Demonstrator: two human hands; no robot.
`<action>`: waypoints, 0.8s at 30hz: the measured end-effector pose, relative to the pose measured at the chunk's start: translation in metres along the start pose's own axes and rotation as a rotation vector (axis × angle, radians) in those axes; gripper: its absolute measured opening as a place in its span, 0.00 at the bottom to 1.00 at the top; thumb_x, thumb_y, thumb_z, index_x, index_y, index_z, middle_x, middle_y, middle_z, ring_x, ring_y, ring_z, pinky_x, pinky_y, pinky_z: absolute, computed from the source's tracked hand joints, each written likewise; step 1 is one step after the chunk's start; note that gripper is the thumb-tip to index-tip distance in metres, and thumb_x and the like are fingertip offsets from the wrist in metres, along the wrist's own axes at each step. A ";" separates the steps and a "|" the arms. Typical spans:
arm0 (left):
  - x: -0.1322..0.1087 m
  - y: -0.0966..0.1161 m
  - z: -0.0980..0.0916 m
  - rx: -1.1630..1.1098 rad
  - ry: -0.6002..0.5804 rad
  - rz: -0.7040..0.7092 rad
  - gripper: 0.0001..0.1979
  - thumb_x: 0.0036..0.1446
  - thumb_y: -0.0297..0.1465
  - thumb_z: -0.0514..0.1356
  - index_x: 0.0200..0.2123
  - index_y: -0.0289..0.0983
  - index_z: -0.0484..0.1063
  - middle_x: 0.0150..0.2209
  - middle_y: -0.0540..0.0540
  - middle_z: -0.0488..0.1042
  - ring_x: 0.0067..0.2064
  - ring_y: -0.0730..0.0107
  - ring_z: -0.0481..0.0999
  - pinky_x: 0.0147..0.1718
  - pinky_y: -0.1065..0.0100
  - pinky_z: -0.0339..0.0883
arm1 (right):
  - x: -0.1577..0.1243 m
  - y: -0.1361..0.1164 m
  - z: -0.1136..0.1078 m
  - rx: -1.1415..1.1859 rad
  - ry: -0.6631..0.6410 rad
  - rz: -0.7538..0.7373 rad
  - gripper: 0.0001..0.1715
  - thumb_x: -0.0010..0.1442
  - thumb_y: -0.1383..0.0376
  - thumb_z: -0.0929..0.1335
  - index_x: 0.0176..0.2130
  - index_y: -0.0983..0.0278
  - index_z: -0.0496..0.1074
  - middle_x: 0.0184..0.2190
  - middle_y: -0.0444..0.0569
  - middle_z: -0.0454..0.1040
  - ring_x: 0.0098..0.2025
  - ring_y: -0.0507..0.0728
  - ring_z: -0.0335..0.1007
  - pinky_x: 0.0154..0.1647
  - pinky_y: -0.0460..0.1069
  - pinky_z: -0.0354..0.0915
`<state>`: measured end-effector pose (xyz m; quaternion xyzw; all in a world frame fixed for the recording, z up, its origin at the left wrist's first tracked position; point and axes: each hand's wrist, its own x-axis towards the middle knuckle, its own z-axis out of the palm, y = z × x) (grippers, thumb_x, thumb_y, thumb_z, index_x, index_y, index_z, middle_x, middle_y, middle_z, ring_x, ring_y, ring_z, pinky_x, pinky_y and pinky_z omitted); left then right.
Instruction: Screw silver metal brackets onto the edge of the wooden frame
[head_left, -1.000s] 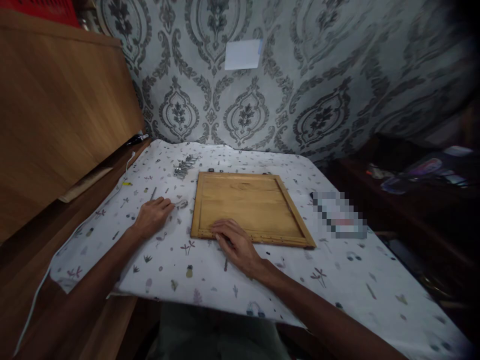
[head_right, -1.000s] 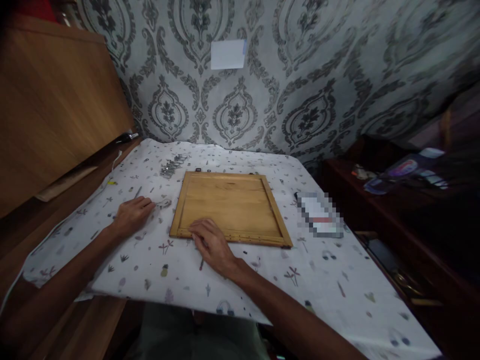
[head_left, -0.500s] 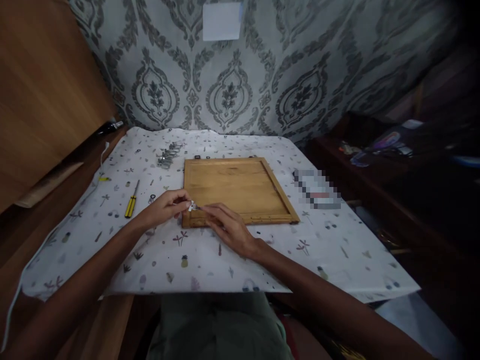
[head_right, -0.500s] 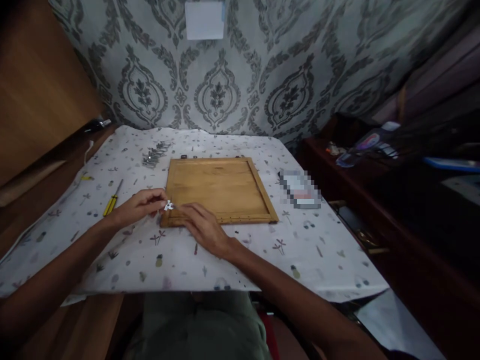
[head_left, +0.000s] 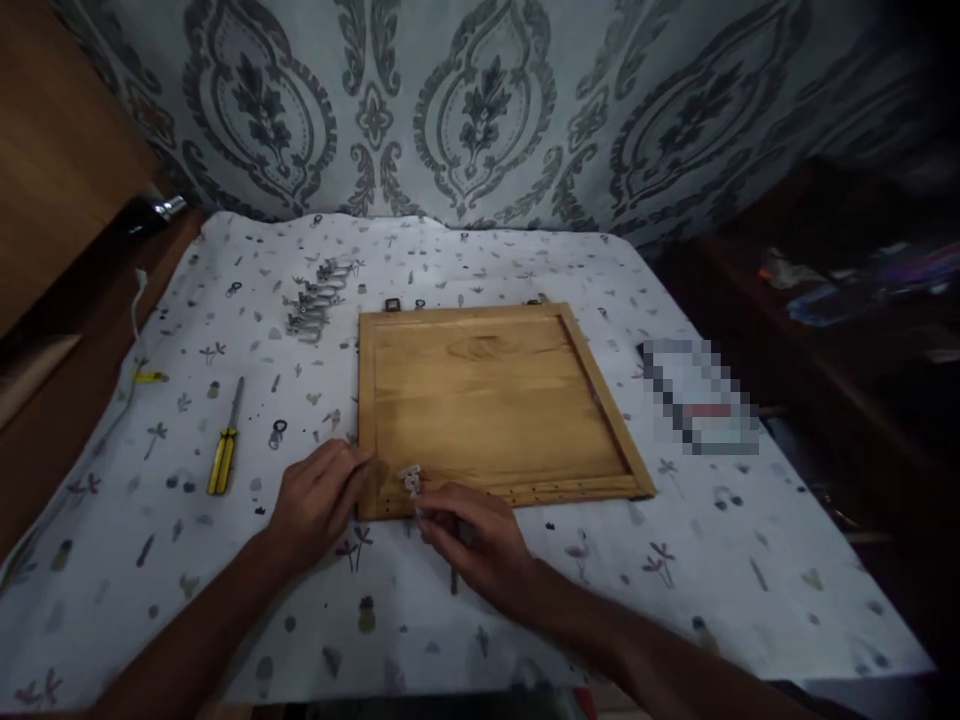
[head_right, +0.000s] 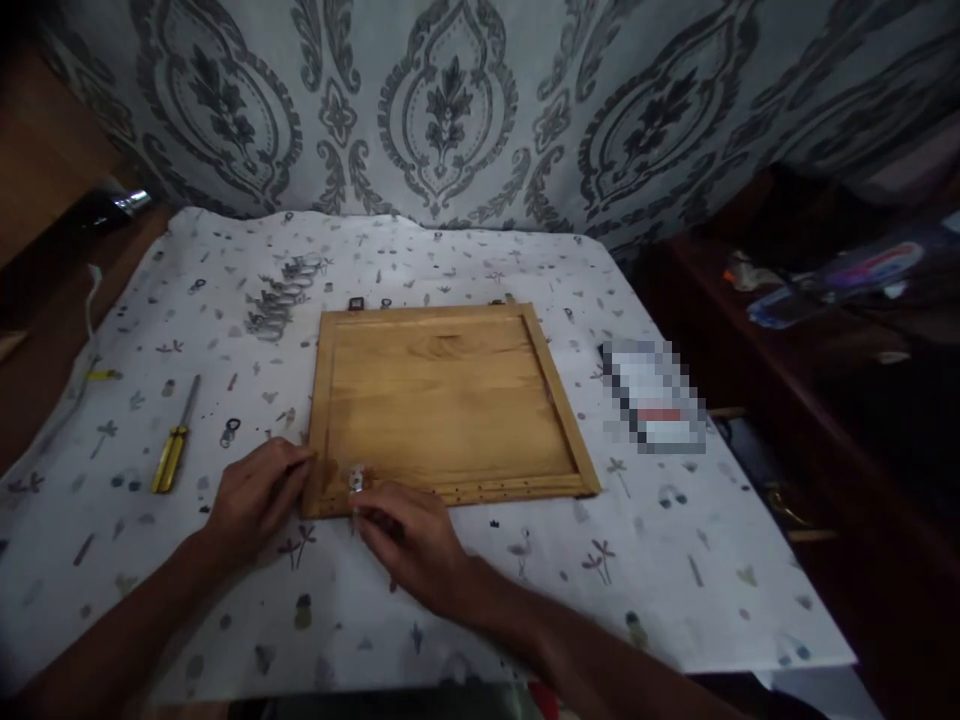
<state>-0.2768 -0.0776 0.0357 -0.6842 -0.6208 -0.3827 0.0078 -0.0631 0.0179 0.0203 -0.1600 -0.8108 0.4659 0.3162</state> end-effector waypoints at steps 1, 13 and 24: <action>0.002 0.000 0.000 0.005 0.011 0.022 0.08 0.68 0.22 0.54 0.46 0.38 0.69 0.31 0.47 0.72 0.32 0.68 0.71 0.32 0.69 0.67 | 0.001 -0.001 0.001 0.016 0.023 0.019 0.10 0.67 0.68 0.68 0.48 0.59 0.76 0.33 0.47 0.81 0.32 0.52 0.78 0.34 0.47 0.76; -0.004 0.019 0.000 -0.038 -0.190 0.107 0.23 0.66 0.27 0.54 0.63 0.39 0.60 0.55 0.36 0.69 0.57 0.51 0.68 0.55 0.51 0.67 | -0.010 -0.005 0.013 0.258 0.077 0.209 0.11 0.66 0.58 0.70 0.46 0.60 0.74 0.35 0.46 0.79 0.33 0.52 0.80 0.35 0.48 0.79; -0.024 0.018 -0.002 -0.024 -0.189 0.105 0.25 0.59 0.22 0.52 0.60 0.38 0.60 0.55 0.37 0.68 0.58 0.52 0.67 0.55 0.50 0.68 | -0.024 -0.027 0.044 0.422 0.073 0.333 0.10 0.61 0.58 0.73 0.35 0.61 0.73 0.27 0.42 0.77 0.30 0.52 0.81 0.33 0.47 0.78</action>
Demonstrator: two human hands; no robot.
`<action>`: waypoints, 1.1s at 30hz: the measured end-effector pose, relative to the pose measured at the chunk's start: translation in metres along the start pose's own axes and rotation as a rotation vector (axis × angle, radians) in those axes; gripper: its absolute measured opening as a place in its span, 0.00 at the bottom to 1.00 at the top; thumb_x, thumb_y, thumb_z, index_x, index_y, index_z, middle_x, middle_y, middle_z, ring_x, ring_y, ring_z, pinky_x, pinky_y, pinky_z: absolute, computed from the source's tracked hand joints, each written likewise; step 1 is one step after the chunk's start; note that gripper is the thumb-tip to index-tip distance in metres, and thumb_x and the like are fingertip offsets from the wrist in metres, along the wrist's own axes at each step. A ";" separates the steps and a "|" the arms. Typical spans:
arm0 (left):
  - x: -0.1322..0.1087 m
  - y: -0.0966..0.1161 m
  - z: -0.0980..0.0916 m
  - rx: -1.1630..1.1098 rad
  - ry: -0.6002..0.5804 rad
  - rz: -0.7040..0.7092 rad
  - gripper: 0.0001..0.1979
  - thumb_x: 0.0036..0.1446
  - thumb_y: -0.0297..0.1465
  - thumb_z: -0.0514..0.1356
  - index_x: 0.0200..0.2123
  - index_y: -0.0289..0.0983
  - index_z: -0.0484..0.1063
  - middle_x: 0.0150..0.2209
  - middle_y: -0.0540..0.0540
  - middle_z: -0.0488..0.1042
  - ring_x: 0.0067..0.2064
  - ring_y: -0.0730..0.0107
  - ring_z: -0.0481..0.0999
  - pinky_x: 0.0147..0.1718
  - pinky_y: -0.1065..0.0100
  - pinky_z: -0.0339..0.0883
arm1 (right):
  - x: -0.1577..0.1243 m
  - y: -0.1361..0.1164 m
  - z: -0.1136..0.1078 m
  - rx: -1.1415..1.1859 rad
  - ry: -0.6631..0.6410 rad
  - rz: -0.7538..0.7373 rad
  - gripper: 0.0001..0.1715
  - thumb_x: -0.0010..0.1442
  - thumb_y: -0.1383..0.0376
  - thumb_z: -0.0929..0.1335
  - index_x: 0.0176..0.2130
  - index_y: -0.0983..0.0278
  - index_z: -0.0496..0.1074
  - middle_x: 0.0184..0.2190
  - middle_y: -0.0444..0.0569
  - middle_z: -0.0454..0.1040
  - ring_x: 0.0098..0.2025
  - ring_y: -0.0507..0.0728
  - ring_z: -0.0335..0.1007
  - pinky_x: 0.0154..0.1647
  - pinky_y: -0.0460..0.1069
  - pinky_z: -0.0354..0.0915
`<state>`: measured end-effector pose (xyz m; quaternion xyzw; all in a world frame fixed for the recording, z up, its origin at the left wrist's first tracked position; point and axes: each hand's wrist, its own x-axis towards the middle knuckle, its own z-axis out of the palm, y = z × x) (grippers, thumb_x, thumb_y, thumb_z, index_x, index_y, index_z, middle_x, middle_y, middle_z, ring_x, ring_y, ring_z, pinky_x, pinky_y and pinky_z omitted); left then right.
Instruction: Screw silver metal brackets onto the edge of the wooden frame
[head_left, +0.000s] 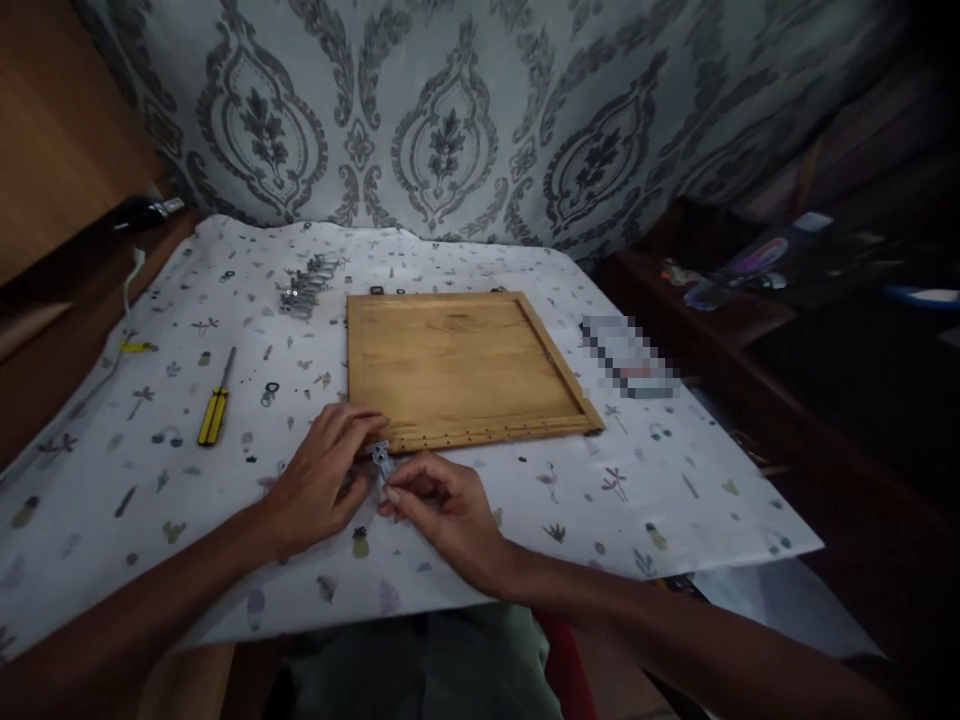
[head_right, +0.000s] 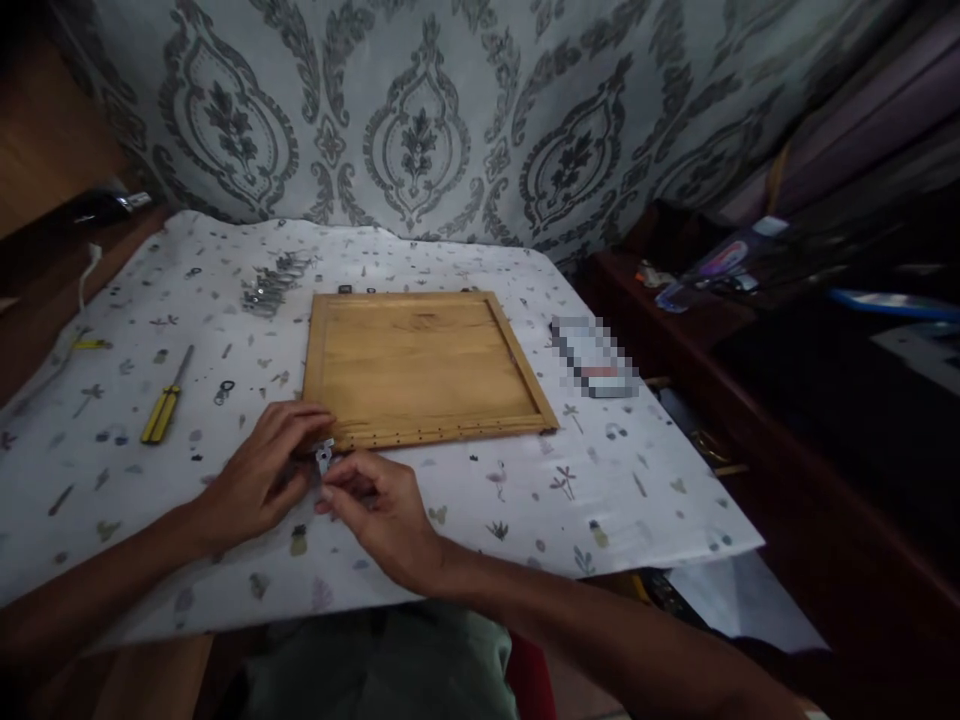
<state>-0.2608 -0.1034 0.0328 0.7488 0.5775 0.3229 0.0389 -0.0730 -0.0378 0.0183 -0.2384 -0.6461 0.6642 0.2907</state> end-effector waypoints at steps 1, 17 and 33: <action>-0.003 -0.001 0.001 -0.016 -0.017 0.002 0.25 0.59 0.22 0.52 0.60 0.38 0.60 0.55 0.37 0.68 0.58 0.52 0.67 0.55 0.50 0.68 | 0.001 0.000 0.000 0.011 0.000 0.006 0.09 0.61 0.58 0.73 0.35 0.61 0.73 0.27 0.42 0.78 0.30 0.52 0.81 0.34 0.47 0.78; -0.009 -0.011 0.004 -0.118 -0.060 -0.124 0.22 0.63 0.33 0.62 0.58 0.41 0.62 0.61 0.36 0.65 0.64 0.50 0.66 0.59 0.50 0.69 | 0.011 0.000 0.004 0.163 0.013 0.176 0.04 0.58 0.64 0.72 0.33 0.61 0.74 0.26 0.42 0.78 0.30 0.50 0.78 0.33 0.46 0.74; -0.005 -0.012 -0.006 -0.224 -0.153 -0.087 0.21 0.67 0.40 0.62 0.59 0.42 0.64 0.62 0.38 0.65 0.64 0.55 0.66 0.60 0.53 0.67 | 0.019 -0.006 0.000 0.249 -0.062 0.240 0.08 0.56 0.62 0.73 0.33 0.63 0.71 0.22 0.37 0.71 0.19 0.45 0.69 0.22 0.41 0.65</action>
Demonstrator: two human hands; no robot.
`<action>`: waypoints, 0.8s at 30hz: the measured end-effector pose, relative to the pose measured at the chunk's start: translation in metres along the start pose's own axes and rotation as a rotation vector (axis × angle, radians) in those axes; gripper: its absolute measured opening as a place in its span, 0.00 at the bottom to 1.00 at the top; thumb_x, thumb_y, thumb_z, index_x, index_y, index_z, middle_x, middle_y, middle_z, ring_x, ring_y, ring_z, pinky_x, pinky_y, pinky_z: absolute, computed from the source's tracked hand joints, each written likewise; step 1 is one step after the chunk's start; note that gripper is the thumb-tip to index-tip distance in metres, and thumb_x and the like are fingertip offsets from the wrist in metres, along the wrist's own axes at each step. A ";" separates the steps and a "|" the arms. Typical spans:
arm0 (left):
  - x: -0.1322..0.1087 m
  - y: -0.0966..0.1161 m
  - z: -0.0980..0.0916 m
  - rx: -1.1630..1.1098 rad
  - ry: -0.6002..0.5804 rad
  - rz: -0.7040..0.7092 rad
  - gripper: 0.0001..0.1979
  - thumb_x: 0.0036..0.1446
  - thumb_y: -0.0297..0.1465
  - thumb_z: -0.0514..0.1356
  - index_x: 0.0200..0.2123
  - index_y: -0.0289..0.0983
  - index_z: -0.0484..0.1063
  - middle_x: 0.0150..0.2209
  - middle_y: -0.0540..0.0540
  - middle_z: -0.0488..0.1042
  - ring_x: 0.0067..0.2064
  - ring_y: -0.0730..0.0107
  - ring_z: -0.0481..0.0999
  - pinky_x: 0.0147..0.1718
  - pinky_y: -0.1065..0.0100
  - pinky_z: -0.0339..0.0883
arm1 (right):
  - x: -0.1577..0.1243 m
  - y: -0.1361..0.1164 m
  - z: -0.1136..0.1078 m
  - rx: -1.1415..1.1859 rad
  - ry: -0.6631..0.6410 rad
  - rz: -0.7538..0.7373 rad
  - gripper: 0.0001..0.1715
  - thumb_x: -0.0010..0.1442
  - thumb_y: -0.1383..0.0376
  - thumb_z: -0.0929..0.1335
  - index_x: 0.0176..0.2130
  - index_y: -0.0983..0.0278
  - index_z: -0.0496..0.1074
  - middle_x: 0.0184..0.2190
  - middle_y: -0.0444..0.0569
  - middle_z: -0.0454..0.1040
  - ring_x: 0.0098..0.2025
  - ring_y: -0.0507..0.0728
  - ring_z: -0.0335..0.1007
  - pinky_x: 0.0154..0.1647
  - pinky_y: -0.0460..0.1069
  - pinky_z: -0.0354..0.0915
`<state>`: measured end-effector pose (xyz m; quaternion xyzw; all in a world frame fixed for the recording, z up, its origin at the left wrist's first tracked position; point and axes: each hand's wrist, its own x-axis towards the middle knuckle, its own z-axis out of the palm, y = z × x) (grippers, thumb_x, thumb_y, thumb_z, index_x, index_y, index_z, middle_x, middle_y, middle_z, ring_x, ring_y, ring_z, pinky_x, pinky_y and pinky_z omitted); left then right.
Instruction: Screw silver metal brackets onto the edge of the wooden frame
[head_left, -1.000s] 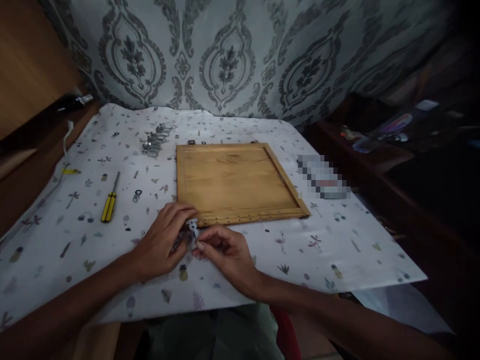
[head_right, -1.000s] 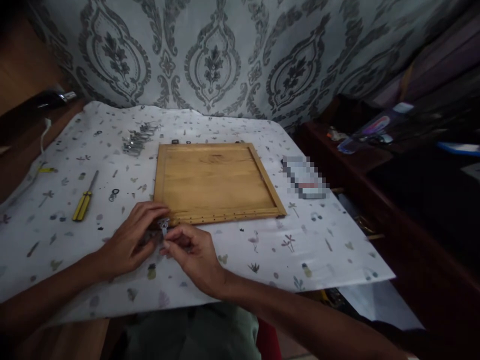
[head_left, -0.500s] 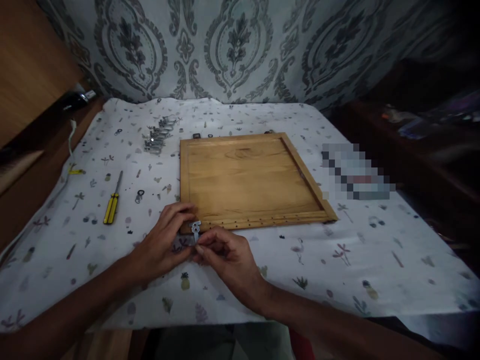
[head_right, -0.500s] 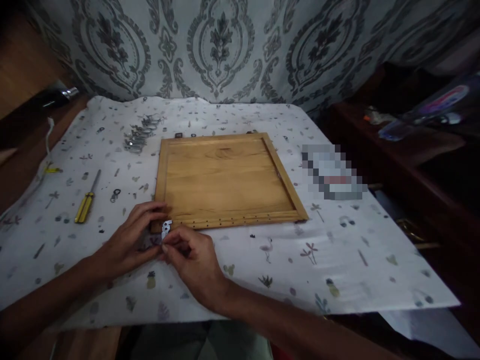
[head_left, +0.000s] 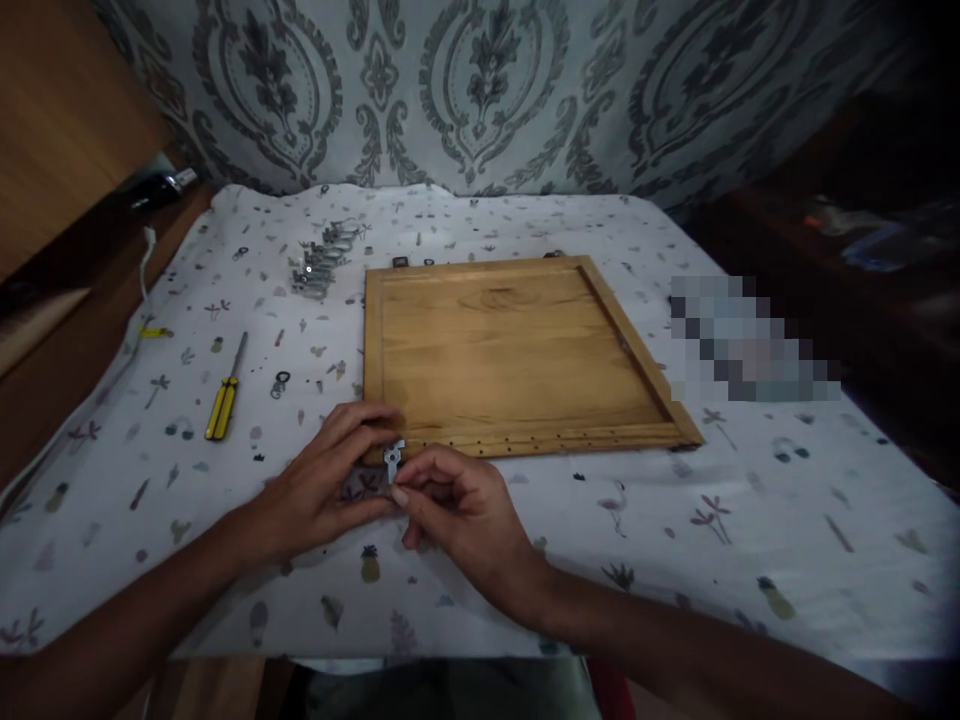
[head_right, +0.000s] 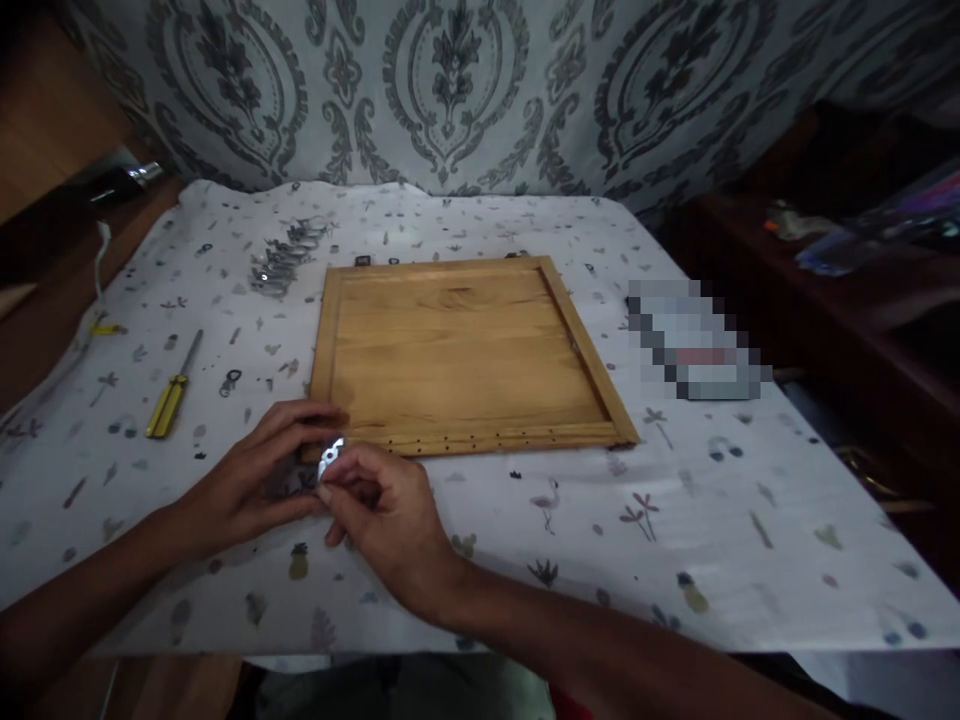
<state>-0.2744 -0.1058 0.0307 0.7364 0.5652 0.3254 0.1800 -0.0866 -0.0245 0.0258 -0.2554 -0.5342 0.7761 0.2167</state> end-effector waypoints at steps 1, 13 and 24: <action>0.000 0.000 0.000 0.004 0.002 -0.006 0.21 0.67 0.40 0.62 0.59 0.43 0.64 0.62 0.38 0.65 0.64 0.55 0.66 0.60 0.53 0.67 | 0.000 0.000 0.000 0.001 -0.002 0.000 0.08 0.56 0.62 0.73 0.33 0.62 0.71 0.22 0.37 0.71 0.19 0.45 0.68 0.21 0.41 0.64; 0.002 0.001 0.005 -0.007 0.034 -0.071 0.25 0.62 0.42 0.66 0.58 0.43 0.65 0.61 0.38 0.67 0.63 0.52 0.68 0.58 0.51 0.70 | -0.001 -0.003 -0.003 0.010 0.001 0.032 0.11 0.58 0.59 0.75 0.33 0.62 0.72 0.21 0.37 0.70 0.19 0.46 0.67 0.20 0.42 0.66; 0.003 0.001 0.000 -0.001 0.003 -0.044 0.22 0.64 0.43 0.64 0.56 0.43 0.66 0.60 0.38 0.67 0.62 0.53 0.68 0.57 0.51 0.70 | -0.002 -0.005 -0.005 0.036 -0.021 0.071 0.08 0.57 0.62 0.74 0.33 0.62 0.71 0.22 0.38 0.70 0.20 0.45 0.67 0.21 0.42 0.66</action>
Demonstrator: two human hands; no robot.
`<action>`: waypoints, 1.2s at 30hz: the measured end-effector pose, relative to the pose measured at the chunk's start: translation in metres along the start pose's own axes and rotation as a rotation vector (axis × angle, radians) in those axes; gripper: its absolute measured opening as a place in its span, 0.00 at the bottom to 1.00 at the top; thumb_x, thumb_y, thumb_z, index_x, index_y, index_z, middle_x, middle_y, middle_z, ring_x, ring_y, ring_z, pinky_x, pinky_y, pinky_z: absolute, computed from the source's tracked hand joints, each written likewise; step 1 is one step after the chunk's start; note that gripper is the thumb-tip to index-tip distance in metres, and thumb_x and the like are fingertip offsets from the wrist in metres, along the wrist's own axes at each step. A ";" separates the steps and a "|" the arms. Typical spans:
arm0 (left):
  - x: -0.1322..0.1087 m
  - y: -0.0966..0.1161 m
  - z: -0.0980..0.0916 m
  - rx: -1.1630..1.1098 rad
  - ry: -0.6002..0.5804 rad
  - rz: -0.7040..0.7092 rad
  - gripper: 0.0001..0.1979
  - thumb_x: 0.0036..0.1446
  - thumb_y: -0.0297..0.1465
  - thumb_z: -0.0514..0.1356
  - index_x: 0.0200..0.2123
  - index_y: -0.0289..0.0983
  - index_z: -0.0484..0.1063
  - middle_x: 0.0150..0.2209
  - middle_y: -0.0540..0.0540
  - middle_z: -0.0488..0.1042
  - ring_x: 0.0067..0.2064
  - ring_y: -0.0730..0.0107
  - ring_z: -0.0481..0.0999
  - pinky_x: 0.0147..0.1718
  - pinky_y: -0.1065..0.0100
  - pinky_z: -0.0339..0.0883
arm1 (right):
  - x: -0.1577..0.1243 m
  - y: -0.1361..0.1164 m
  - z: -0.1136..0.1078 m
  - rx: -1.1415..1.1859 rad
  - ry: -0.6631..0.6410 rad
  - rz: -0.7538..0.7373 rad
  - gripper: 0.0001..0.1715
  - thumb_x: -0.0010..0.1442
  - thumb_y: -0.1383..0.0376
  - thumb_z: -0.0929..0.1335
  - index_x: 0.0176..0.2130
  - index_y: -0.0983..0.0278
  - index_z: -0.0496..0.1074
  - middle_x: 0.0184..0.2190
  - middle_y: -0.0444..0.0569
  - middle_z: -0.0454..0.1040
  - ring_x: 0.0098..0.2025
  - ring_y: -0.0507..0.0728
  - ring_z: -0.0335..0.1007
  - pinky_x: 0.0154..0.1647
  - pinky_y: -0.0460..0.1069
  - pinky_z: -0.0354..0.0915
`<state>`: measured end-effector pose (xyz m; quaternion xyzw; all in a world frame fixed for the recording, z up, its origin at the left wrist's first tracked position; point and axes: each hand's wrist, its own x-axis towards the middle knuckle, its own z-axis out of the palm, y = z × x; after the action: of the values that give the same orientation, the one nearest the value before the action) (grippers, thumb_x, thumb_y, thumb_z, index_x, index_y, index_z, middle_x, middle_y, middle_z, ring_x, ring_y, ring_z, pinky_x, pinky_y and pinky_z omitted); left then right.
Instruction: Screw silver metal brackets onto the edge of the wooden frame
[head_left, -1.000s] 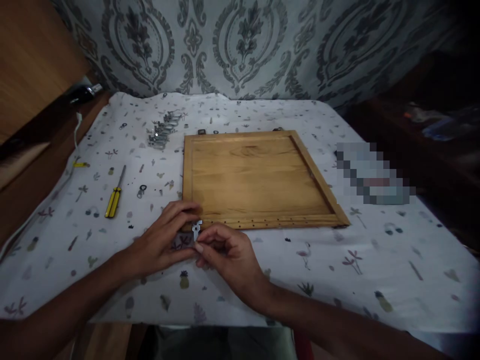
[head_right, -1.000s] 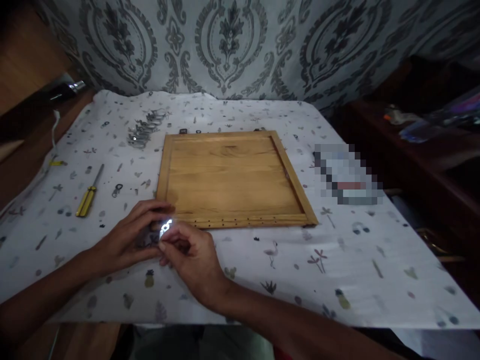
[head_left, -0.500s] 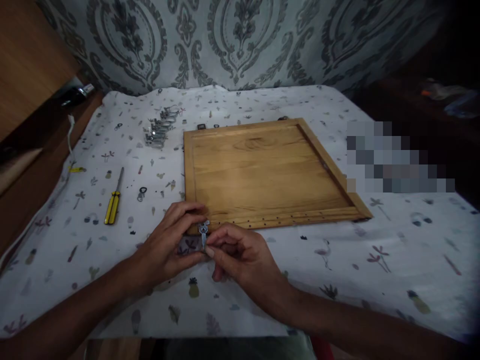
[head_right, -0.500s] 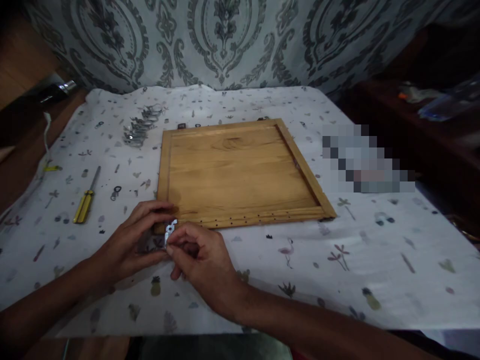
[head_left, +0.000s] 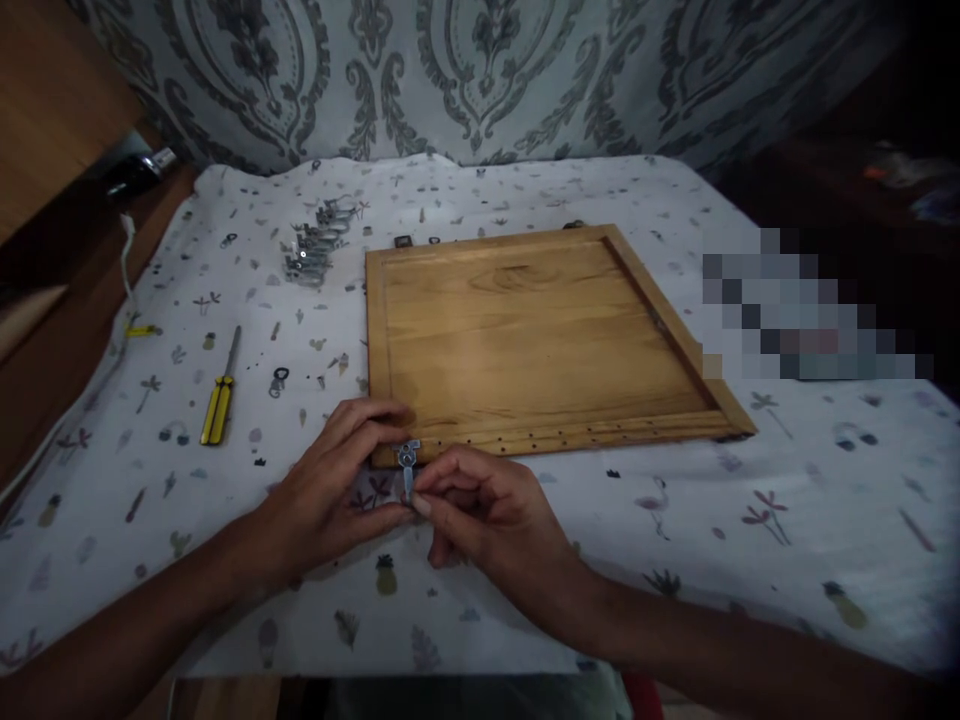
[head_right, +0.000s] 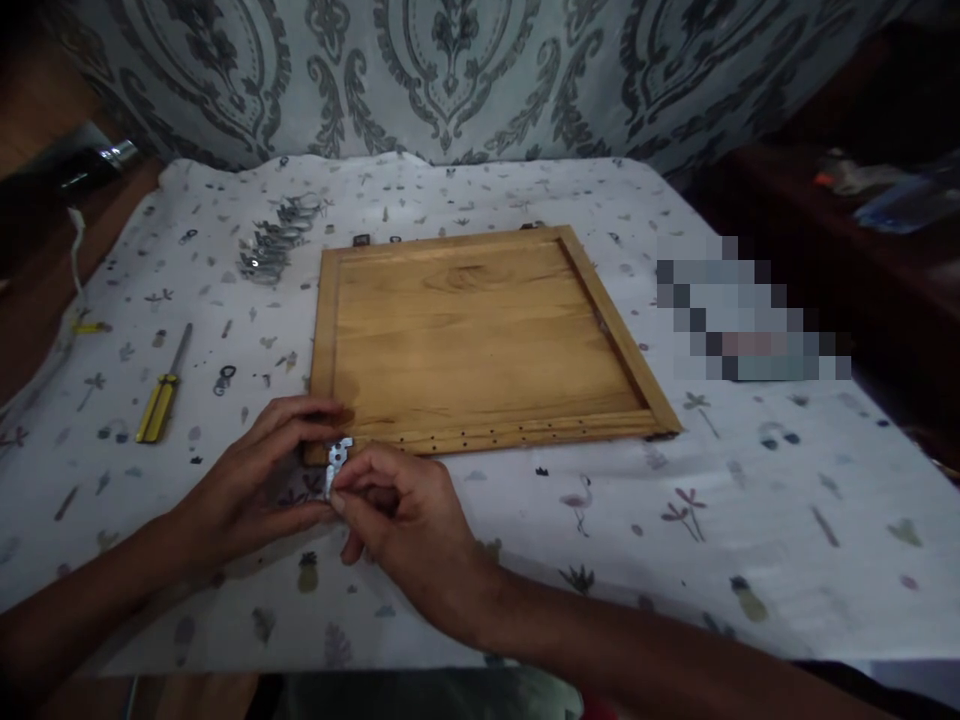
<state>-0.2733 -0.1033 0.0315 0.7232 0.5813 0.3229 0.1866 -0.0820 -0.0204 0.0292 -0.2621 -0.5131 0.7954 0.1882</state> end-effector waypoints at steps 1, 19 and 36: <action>0.000 0.000 0.000 0.002 0.002 0.003 0.21 0.64 0.43 0.64 0.56 0.43 0.66 0.60 0.38 0.67 0.62 0.53 0.68 0.57 0.51 0.70 | 0.000 0.000 0.000 -0.004 -0.001 0.004 0.08 0.57 0.63 0.74 0.33 0.62 0.71 0.22 0.38 0.70 0.20 0.45 0.67 0.21 0.42 0.66; 0.001 0.002 -0.001 0.012 0.012 -0.019 0.19 0.65 0.42 0.63 0.55 0.42 0.66 0.60 0.39 0.68 0.62 0.55 0.68 0.57 0.53 0.69 | 0.000 0.002 0.000 0.001 0.006 -0.009 0.10 0.59 0.59 0.74 0.33 0.62 0.72 0.22 0.38 0.70 0.20 0.46 0.67 0.20 0.42 0.67; 0.004 0.004 -0.001 -0.002 0.015 -0.029 0.18 0.66 0.46 0.61 0.52 0.43 0.67 0.58 0.40 0.69 0.60 0.55 0.69 0.56 0.53 0.69 | 0.000 0.002 0.000 0.002 0.018 -0.002 0.08 0.58 0.61 0.74 0.33 0.61 0.72 0.22 0.38 0.70 0.19 0.46 0.67 0.20 0.42 0.67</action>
<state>-0.2708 -0.1006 0.0359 0.7120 0.5928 0.3262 0.1875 -0.0816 -0.0210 0.0273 -0.2685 -0.5110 0.7933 0.1935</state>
